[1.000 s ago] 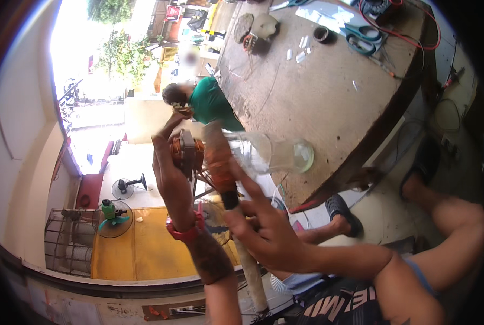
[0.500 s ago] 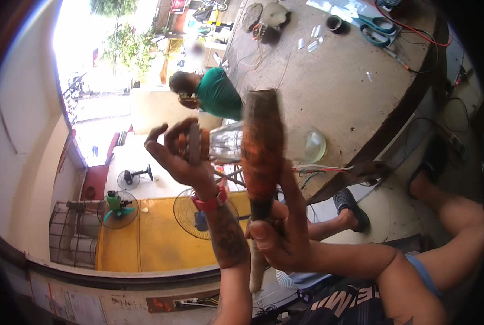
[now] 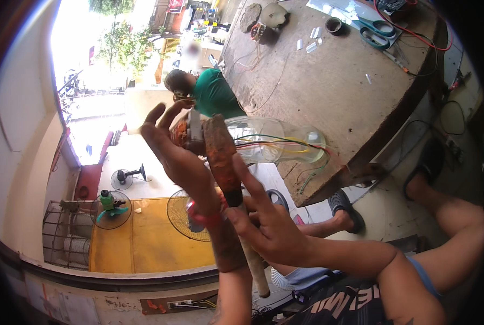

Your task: The person works on a small electrical component with copper windings, using a hammer to tap it, then uses scissors to trim wires and connects multimeter probes to test the component. The person handles the component repeatedly and adjusts wires throughout the clip.

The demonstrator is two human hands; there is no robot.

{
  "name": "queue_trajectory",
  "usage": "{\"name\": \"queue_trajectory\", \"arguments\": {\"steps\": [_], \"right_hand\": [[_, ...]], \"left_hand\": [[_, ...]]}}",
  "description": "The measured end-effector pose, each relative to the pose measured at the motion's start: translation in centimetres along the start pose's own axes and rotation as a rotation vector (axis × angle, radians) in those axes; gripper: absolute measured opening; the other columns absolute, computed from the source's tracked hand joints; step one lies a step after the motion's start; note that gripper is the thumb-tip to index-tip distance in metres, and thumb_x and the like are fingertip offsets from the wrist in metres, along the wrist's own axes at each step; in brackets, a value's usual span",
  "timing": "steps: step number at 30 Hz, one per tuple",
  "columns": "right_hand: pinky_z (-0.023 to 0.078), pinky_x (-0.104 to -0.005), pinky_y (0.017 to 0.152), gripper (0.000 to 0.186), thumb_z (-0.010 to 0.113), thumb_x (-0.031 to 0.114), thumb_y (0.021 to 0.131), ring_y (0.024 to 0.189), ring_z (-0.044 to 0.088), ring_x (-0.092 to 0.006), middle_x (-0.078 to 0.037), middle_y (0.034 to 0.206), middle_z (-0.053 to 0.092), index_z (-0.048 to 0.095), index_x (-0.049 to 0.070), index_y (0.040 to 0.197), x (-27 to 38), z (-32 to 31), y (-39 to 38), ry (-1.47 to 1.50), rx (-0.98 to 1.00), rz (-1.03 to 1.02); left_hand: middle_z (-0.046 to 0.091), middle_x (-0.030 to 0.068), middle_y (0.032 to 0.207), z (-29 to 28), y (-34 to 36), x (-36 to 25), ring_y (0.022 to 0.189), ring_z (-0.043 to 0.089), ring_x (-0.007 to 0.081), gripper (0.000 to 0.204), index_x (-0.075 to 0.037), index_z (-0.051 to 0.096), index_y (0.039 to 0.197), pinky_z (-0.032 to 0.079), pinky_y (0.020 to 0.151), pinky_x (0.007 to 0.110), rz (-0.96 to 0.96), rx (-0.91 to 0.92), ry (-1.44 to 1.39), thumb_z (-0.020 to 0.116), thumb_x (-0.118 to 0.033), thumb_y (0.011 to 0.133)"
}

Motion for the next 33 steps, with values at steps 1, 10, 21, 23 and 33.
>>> {"name": "queue_trajectory", "arguments": {"steps": [1,10,21,23,33], "right_hand": [[0.055,-0.0369,0.085,0.078,0.057,0.016,0.107,0.088,0.070,-0.0247,-0.029,0.117,0.068,0.010,0.006,0.169,-0.4,0.1,-0.2,0.043,0.040,0.135],[0.056,-0.0333,0.084,0.078,0.057,0.012,0.107,0.097,0.074,-0.0233,-0.033,0.127,0.065,0.011,0.006,0.169,-0.6,-0.9,0.2,0.115,-0.088,0.050],[0.057,-0.0374,0.082,0.081,0.059,0.013,0.106,0.093,0.073,-0.0279,-0.028,0.126,0.064,0.008,0.001,0.168,-2.7,0.1,-0.3,-0.122,0.061,0.010],[0.057,-0.0398,0.079,0.081,0.060,0.016,0.106,0.089,0.073,-0.0305,-0.025,0.110,0.070,0.009,0.003,0.169,-2.2,0.0,-0.8,-0.045,-0.064,-0.190],[0.054,-0.0299,0.075,0.080,0.061,0.017,0.106,0.081,0.070,-0.0182,-0.014,0.092,0.072,0.012,0.004,0.168,-2.8,-0.1,-0.1,-0.079,0.110,0.191]], "left_hand": [[0.071,0.0200,0.107,-0.4,-0.2,0.0,0.092,0.070,0.0231,0.054,-0.004,0.054,0.134,0.058,0.083,0.034,0.047,0.101,0.049,0.026,-0.047,0.116],[0.070,0.0236,0.097,1.9,-0.3,7.8,0.089,0.072,0.0329,0.028,0.001,0.054,0.116,0.059,0.088,0.047,0.212,0.029,-0.658,0.043,-0.025,0.114],[0.068,0.0208,0.096,1.8,-1.5,4.7,0.090,0.074,0.0271,0.066,-0.002,0.049,0.134,0.067,0.082,0.037,-0.376,-0.285,-0.650,0.017,-0.057,0.113],[0.062,0.0128,0.098,1.8,-1.7,3.6,0.092,0.072,0.0221,0.067,-0.006,0.049,0.136,0.066,0.079,0.033,-0.338,-0.290,-0.581,0.019,-0.060,0.112],[0.071,0.0191,0.101,1.4,0.7,1.9,0.086,0.071,0.0232,0.067,0.000,0.042,0.147,0.058,0.085,0.037,0.150,0.039,-0.295,0.018,-0.054,0.115]]}}
Point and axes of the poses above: each hand's wrist, its own y-axis towards the middle knuckle, its own z-axis out of the palm, x = y × z, the point moved 4 cm from there along y, towards the middle knuckle
